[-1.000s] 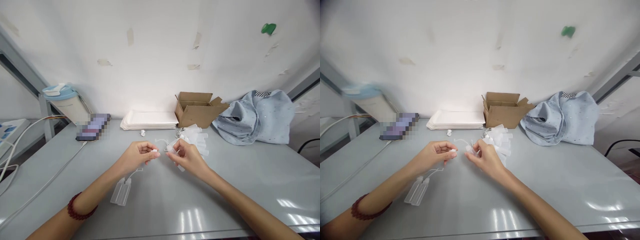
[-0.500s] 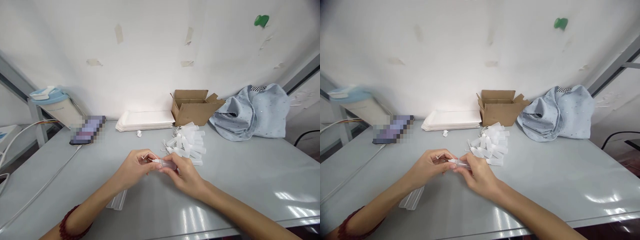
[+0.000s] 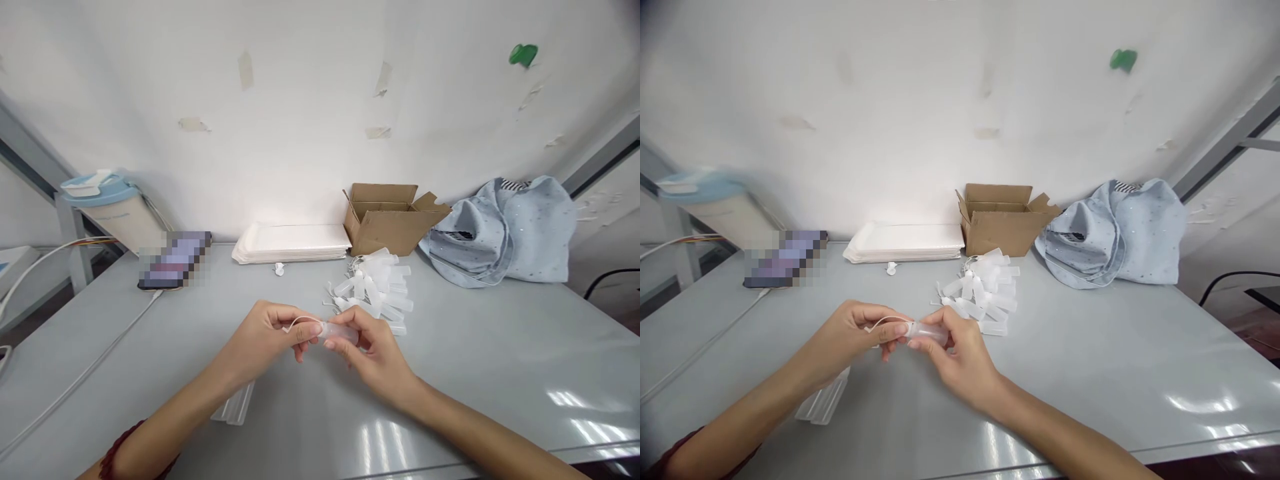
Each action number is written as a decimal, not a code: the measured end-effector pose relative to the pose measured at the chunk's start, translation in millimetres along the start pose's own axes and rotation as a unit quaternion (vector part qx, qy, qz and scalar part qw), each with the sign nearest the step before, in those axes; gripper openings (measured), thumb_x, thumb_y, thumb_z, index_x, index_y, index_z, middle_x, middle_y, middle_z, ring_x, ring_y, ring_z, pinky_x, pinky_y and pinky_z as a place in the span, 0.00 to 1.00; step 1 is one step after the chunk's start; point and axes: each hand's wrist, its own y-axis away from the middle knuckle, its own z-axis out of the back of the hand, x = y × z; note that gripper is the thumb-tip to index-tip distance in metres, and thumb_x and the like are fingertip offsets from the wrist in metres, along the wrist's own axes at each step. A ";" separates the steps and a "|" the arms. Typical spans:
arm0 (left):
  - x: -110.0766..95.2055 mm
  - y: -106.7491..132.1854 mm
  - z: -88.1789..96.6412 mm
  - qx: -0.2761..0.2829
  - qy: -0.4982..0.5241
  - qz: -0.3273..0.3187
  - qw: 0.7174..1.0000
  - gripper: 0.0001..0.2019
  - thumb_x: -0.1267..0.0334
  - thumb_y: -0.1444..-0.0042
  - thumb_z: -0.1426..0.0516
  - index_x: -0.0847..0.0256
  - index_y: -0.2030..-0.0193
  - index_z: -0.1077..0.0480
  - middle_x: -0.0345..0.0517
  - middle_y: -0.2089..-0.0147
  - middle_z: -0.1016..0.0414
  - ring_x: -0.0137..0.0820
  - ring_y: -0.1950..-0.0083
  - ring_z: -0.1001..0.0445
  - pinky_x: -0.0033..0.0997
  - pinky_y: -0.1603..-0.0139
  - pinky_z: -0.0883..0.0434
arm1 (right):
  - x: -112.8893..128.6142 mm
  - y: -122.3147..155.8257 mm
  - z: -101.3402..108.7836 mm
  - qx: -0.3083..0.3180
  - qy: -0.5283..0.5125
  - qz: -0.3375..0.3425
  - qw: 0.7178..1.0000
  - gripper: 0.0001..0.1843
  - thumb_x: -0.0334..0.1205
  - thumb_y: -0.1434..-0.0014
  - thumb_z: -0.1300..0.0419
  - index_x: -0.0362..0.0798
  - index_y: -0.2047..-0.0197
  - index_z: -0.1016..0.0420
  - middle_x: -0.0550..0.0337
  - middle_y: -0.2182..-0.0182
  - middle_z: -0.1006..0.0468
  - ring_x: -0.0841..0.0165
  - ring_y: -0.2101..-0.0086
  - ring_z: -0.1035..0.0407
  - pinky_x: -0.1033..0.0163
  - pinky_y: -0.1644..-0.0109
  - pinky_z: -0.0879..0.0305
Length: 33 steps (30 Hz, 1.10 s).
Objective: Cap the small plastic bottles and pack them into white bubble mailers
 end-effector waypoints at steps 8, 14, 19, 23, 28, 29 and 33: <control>2.5 1.4 -3.8 -0.021 -0.063 -0.048 0.997 0.06 0.59 0.51 0.39 0.57 0.71 0.21 0.41 0.74 0.25 0.29 0.75 0.31 0.29 0.70 0.30 | -0.6 1.0 1.4 -0.017 0.088 0.061 0.994 0.09 0.45 0.42 0.42 0.49 0.68 0.30 0.65 0.81 0.32 0.74 0.82 0.43 0.68 0.80 0.47; 5.2 1.8 -5.6 -0.038 -0.059 -0.079 0.994 0.06 0.59 0.50 0.39 0.56 0.69 0.21 0.44 0.68 0.22 0.34 0.65 0.27 0.29 0.65 0.29 | 2.4 -3.1 2.8 0.024 -0.041 -0.059 0.997 0.14 0.51 0.42 0.43 0.48 0.67 0.31 0.65 0.79 0.31 0.75 0.83 0.41 0.68 0.81 0.45; 4.5 1.3 -1.2 -0.003 -0.123 -0.026 0.992 0.19 0.50 0.42 0.47 0.60 0.76 0.26 0.42 0.75 0.27 0.32 0.70 0.29 0.27 0.68 0.32 | 0.9 -0.7 0.7 -0.023 0.042 0.039 0.998 0.09 0.45 0.42 0.42 0.48 0.66 0.31 0.64 0.78 0.31 0.73 0.79 0.40 0.68 0.80 0.46; 3.4 3.8 -3.5 0.005 -0.179 -0.068 0.981 0.17 0.53 0.41 0.48 0.59 0.72 0.26 0.42 0.74 0.27 0.31 0.72 0.31 0.26 0.71 0.34 | 2.7 0.7 3.0 -0.018 0.069 0.048 0.996 0.09 0.46 0.42 0.42 0.49 0.67 0.31 0.66 0.81 0.33 0.74 0.81 0.42 0.68 0.80 0.47; 9.3 1.6 -7.3 -0.024 -0.253 -0.200 0.946 0.10 0.60 0.40 0.49 0.56 0.61 0.26 0.45 0.63 0.23 0.33 0.64 0.28 0.29 0.64 0.33 | 2.6 -4.0 7.8 0.000 0.032 -0.032 0.999 0.13 0.50 0.44 0.42 0.49 0.67 0.30 0.67 0.82 0.35 0.74 0.82 0.42 0.68 0.80 0.46; 10.6 0.5 -7.4 -0.033 -0.257 -0.206 0.943 0.10 0.60 0.40 0.49 0.55 0.60 0.26 0.45 0.62 0.23 0.34 0.63 0.28 0.29 0.63 0.33 | 1.9 -5.2 8.1 -0.004 0.034 -0.034 0.999 0.13 0.50 0.44 0.42 0.49 0.67 0.30 0.67 0.81 0.34 0.74 0.82 0.42 0.68 0.80 0.46; 9.7 -1.9 -5.6 -0.014 -0.224 -0.120 0.967 0.12 0.55 0.39 0.49 0.56 0.63 0.27 0.43 0.65 0.25 0.33 0.64 0.29 0.26 0.67 0.34 | -0.9 -7.0 7.5 -0.006 0.037 0.013 0.999 0.12 0.48 0.44 0.41 0.48 0.65 0.30 0.64 0.77 0.31 0.73 0.78 0.39 0.68 0.76 0.43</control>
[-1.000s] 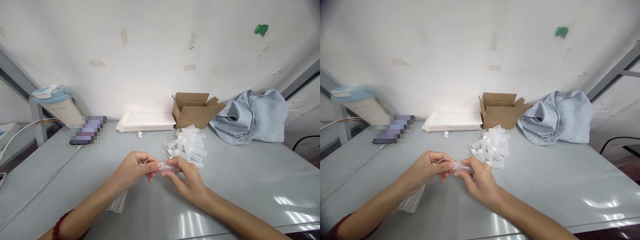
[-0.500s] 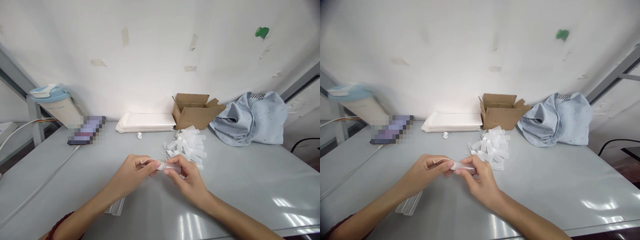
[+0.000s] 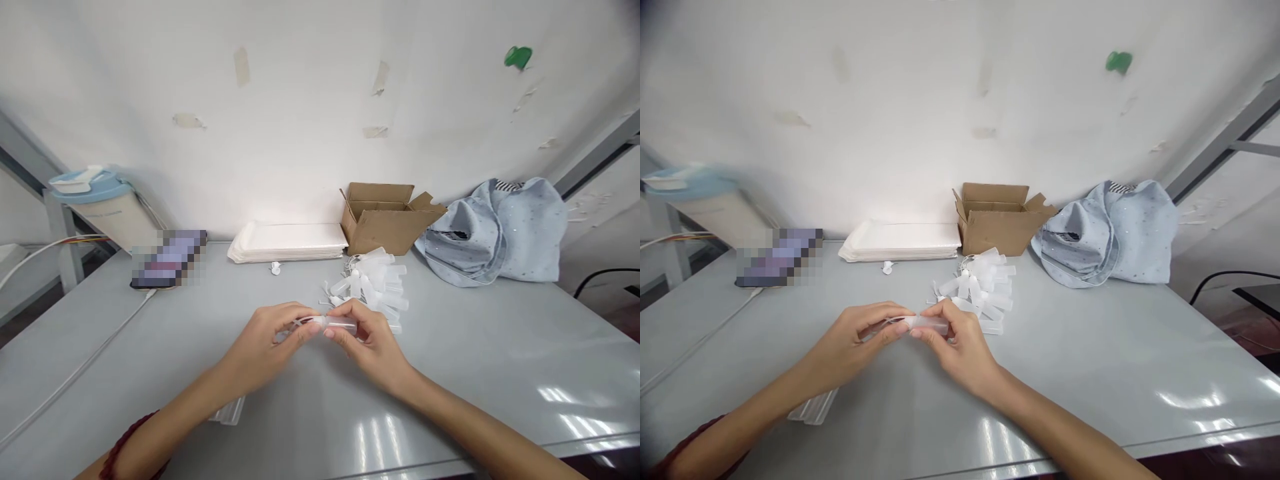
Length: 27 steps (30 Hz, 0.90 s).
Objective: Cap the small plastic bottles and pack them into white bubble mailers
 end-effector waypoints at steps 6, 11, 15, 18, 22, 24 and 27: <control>-1.6 2.0 0.4 0.060 0.006 0.000 0.998 0.17 0.55 0.37 0.53 0.60 0.70 0.30 0.40 0.73 0.32 0.29 0.71 0.34 0.25 0.70 0.37 | 1.2 2.5 0.5 0.016 0.025 0.050 0.998 0.09 0.45 0.41 0.43 0.49 0.66 0.31 0.67 0.79 0.35 0.74 0.79 0.43 0.68 0.77 0.49; 5.2 1.9 -7.1 0.003 -0.099 -0.130 0.987 0.12 0.61 0.37 0.52 0.61 0.69 0.32 0.41 0.72 0.34 0.28 0.71 0.37 0.26 0.68 0.39 | -1.4 -0.4 0.7 0.050 -0.050 -0.050 0.996 0.18 0.51 0.37 0.50 0.49 0.74 0.40 0.70 0.82 0.46 0.75 0.81 0.51 0.67 0.78 0.53; 2.6 -0.1 -5.5 0.051 -0.044 -0.030 0.997 0.17 0.56 0.36 0.54 0.61 0.73 0.35 0.39 0.75 0.36 0.27 0.73 0.38 0.25 0.71 0.40 | -0.5 -0.1 0.7 0.052 -0.063 -0.039 0.996 0.16 0.50 0.37 0.50 0.48 0.70 0.37 0.69 0.81 0.42 0.75 0.79 0.48 0.67 0.75 0.51; -0.6 1.3 -3.7 0.074 -0.032 -0.022 0.997 0.18 0.57 0.35 0.56 0.61 0.74 0.37 0.38 0.75 0.38 0.27 0.73 0.39 0.25 0.72 0.41 | 1.2 1.3 2.9 0.076 -0.043 0.020 0.996 0.13 0.48 0.36 0.50 0.48 0.64 0.35 0.67 0.78 0.38 0.73 0.76 0.43 0.66 0.73 0.49; 3.2 6.7 -6.9 0.025 -0.137 -0.157 0.978 0.15 0.64 0.36 0.55 0.61 0.76 0.42 0.37 0.77 0.44 0.26 0.75 0.45 0.26 0.73 0.45 | -2.9 1.4 4.5 0.124 -0.123 -0.025 0.984 0.15 0.51 0.37 0.50 0.49 0.68 0.38 0.69 0.79 0.42 0.74 0.79 0.48 0.68 0.76 0.50; 5.9 8.6 -9.1 -0.002 -0.170 -0.203 0.964 0.15 0.66 0.36 0.55 0.61 0.75 0.42 0.38 0.76 0.44 0.27 0.74 0.46 0.27 0.73 0.46 | -5.6 0.8 4.2 0.143 -0.194 -0.076 0.967 0.17 0.53 0.38 0.48 0.50 0.71 0.42 0.70 0.80 0.45 0.75 0.80 0.52 0.69 0.79 0.52; 4.9 8.1 -9.3 0.013 -0.138 -0.154 0.978 0.16 0.62 0.36 0.55 0.61 0.76 0.41 0.37 0.76 0.43 0.26 0.75 0.44 0.26 0.73 0.45 | -4.7 0.7 4.4 0.143 -0.210 -0.079 0.964 0.16 0.52 0.37 0.48 0.50 0.71 0.42 0.71 0.81 0.46 0.75 0.81 0.52 0.69 0.79 0.51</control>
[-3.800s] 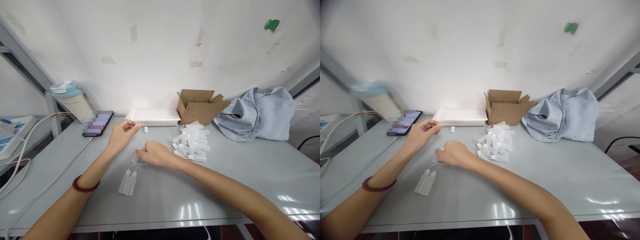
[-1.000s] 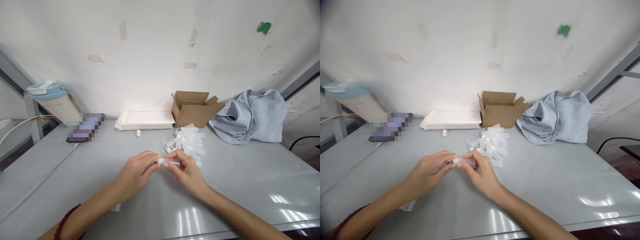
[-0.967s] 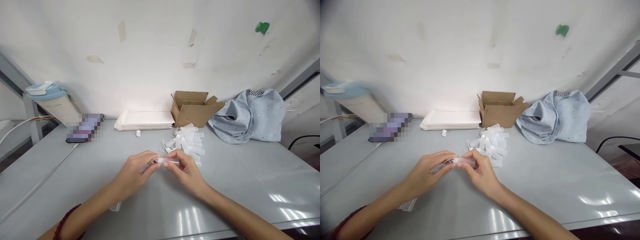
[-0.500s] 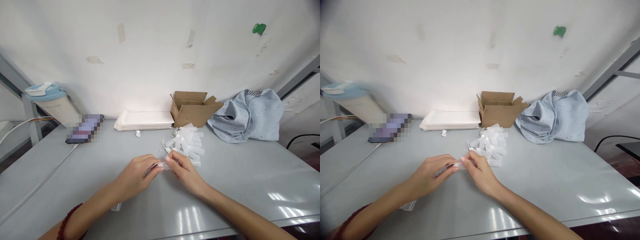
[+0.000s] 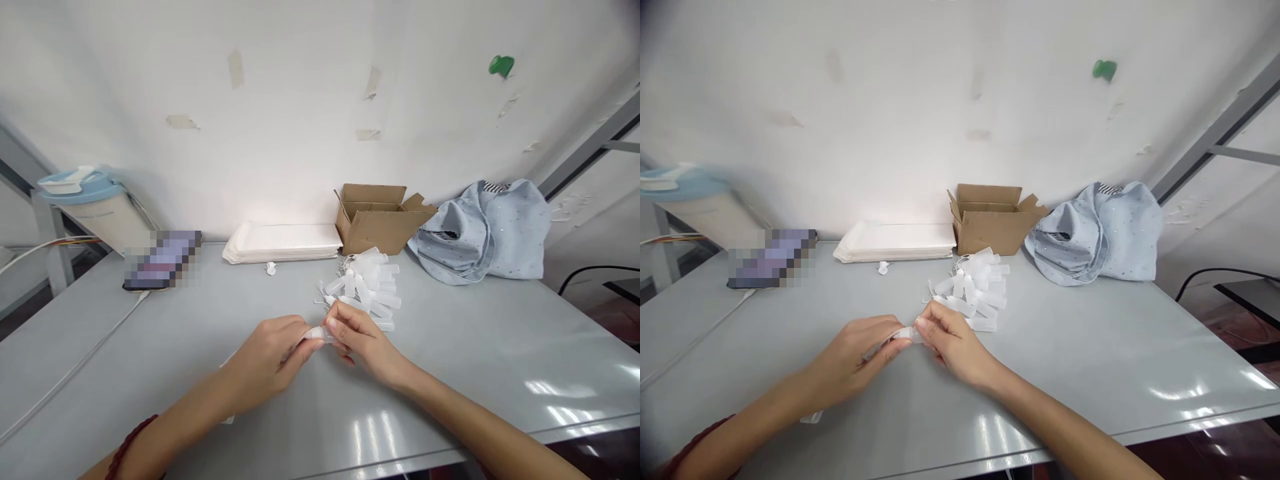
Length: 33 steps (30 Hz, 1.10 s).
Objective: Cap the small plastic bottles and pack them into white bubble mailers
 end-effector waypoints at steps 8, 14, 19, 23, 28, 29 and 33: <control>-8.8 -7.1 8.0 0.111 0.111 0.150 0.976 0.22 0.55 0.35 0.57 0.62 0.78 0.40 0.35 0.78 0.40 0.24 0.76 0.43 0.24 0.75 0.45 | 9.7 4.9 -0.4 -0.005 0.260 0.195 0.946 0.07 0.36 0.34 0.54 0.48 0.63 0.37 0.60 0.70 0.25 0.71 0.70 0.33 0.65 0.66 0.40; -8.6 -3.8 11.7 0.136 0.115 0.111 0.978 0.20 0.55 0.35 0.56 0.62 0.76 0.38 0.35 0.78 0.41 0.24 0.76 0.42 0.23 0.76 0.44 | 7.5 4.4 -0.1 0.015 0.203 0.155 0.967 0.08 0.37 0.36 0.51 0.48 0.67 0.35 0.65 0.74 0.30 0.74 0.74 0.37 0.67 0.69 0.43; 0.8 3.9 -4.1 0.020 -0.146 -0.083 0.986 0.17 0.64 0.35 0.56 0.62 0.75 0.38 0.38 0.77 0.40 0.27 0.77 0.44 0.27 0.76 0.44 | 3.4 -1.1 5.6 0.040 0.051 -0.024 0.998 0.13 0.47 0.39 0.46 0.49 0.71 0.39 0.71 0.81 0.43 0.76 0.81 0.50 0.71 0.80 0.50; 3.5 4.1 -11.5 -0.033 -0.231 -0.136 0.963 0.15 0.65 0.35 0.54 0.63 0.71 0.35 0.42 0.75 0.36 0.30 0.75 0.40 0.29 0.76 0.43 | 5.0 -4.4 9.1 0.045 0.016 -0.069 0.996 0.16 0.51 0.40 0.45 0.49 0.72 0.40 0.71 0.83 0.45 0.76 0.83 0.50 0.71 0.83 0.49; -6.3 -2.4 3.3 0.017 -0.048 -0.020 0.999 0.17 0.63 0.34 0.55 0.60 0.76 0.42 0.33 0.80 0.45 0.23 0.79 0.44 0.23 0.77 0.43 | 15.2 0.4 3.4 -0.001 0.111 0.044 0.993 0.11 0.44 0.38 0.46 0.47 0.68 0.32 0.66 0.77 0.35 0.76 0.78 0.42 0.69 0.75 0.44; -6.5 -2.4 4.4 0.019 -0.041 -0.017 0.999 0.18 0.63 0.34 0.55 0.60 0.77 0.43 0.32 0.80 0.47 0.23 0.79 0.46 0.23 0.78 0.44 | 15.9 1.5 2.4 -0.008 0.136 0.063 0.989 0.10 0.43 0.38 0.46 0.47 0.68 0.31 0.66 0.77 0.35 0.76 0.78 0.42 0.69 0.74 0.45; 0.8 3.0 -4.6 -0.028 -0.127 -0.098 0.987 0.15 0.64 0.33 0.55 0.61 0.73 0.39 0.35 0.78 0.43 0.25 0.78 0.45 0.26 0.78 0.45 | 12.1 1.6 2.3 -0.015 0.141 0.049 0.989 0.09 0.42 0.40 0.43 0.47 0.71 0.32 0.69 0.81 0.39 0.78 0.81 0.48 0.70 0.78 0.52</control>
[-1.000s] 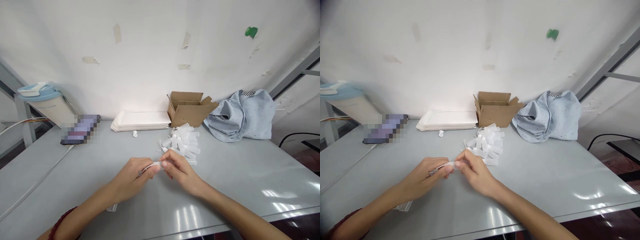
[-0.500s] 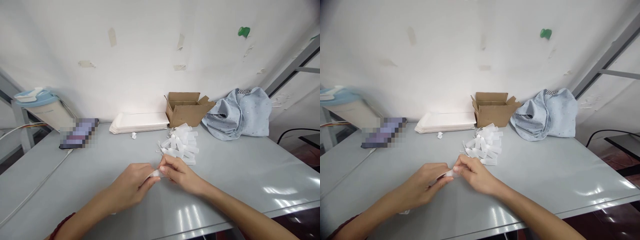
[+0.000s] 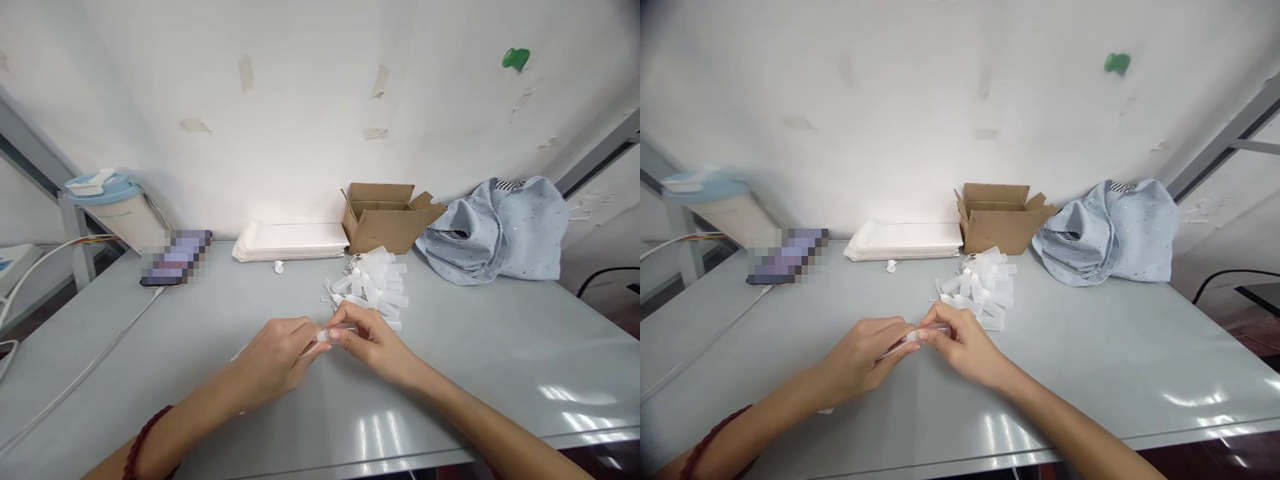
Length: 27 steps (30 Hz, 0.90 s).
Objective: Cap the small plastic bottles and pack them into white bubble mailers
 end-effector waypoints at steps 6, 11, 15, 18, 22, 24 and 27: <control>7.5 -0.4 -8.5 -0.026 -0.180 -0.076 0.980 0.16 0.63 0.33 0.55 0.61 0.73 0.38 0.38 0.78 0.37 0.29 0.79 0.40 0.30 0.79 0.45 | -2.9 -5.4 1.7 0.006 -0.113 -0.117 0.987 0.17 0.53 0.44 0.42 0.48 0.73 0.37 0.71 0.84 0.40 0.78 0.85 0.50 0.71 0.85 0.51; 49.7 -8.9 13.8 0.027 -0.132 0.097 0.986 0.10 0.61 0.35 0.54 0.61 0.56 0.34 0.48 0.60 0.28 0.35 0.62 0.28 0.32 0.65 0.33 | -3.7 -8.8 13.0 -0.162 0.154 -0.016 0.975 0.16 0.51 0.38 0.49 0.48 0.67 0.33 0.65 0.79 0.30 0.74 0.81 0.40 0.67 0.77 0.41; 92.1 -8.0 21.3 0.017 -0.141 0.169 0.975 0.14 0.66 0.37 0.56 0.63 0.47 0.37 0.55 0.52 0.31 0.41 0.54 0.29 0.40 0.58 0.31 | -17.1 -13.0 23.1 -0.223 0.293 0.026 0.929 0.12 0.47 0.40 0.47 0.48 0.61 0.32 0.55 0.65 0.24 0.69 0.74 0.34 0.63 0.71 0.39; 107.2 -6.9 14.6 0.025 -0.132 0.173 0.976 0.15 0.68 0.37 0.57 0.63 0.47 0.37 0.54 0.51 0.32 0.41 0.53 0.30 0.40 0.55 0.31 | -24.5 -14.7 23.6 -0.214 0.356 0.038 0.909 0.09 0.43 0.40 0.47 0.47 0.59 0.32 0.52 0.61 0.24 0.64 0.68 0.32 0.61 0.68 0.38; 111.5 -7.8 3.6 0.025 -0.121 0.182 0.976 0.17 0.68 0.37 0.58 0.64 0.46 0.37 0.56 0.51 0.33 0.41 0.51 0.30 0.41 0.53 0.32 | -26.0 -13.9 18.6 -0.200 0.429 0.051 0.879 0.06 0.36 0.40 0.48 0.46 0.60 0.33 0.51 0.62 0.25 0.60 0.63 0.32 0.60 0.69 0.38; 112.2 -8.7 1.5 0.025 -0.116 0.185 0.976 0.16 0.67 0.38 0.58 0.65 0.46 0.37 0.56 0.51 0.33 0.41 0.53 0.30 0.40 0.54 0.32 | -26.3 -13.6 16.7 -0.197 0.460 0.055 0.864 0.04 0.34 0.41 0.48 0.47 0.62 0.33 0.50 0.63 0.26 0.58 0.62 0.33 0.61 0.72 0.40; 112.6 -9.6 2.0 0.032 -0.108 0.187 0.976 0.15 0.66 0.38 0.57 0.64 0.50 0.34 0.54 0.55 0.32 0.40 0.56 0.29 0.40 0.56 0.31 | -28.0 -14.0 15.8 -0.200 0.494 0.063 0.844 0.03 0.33 0.41 0.47 0.47 0.63 0.33 0.49 0.64 0.26 0.56 0.61 0.35 0.60 0.72 0.40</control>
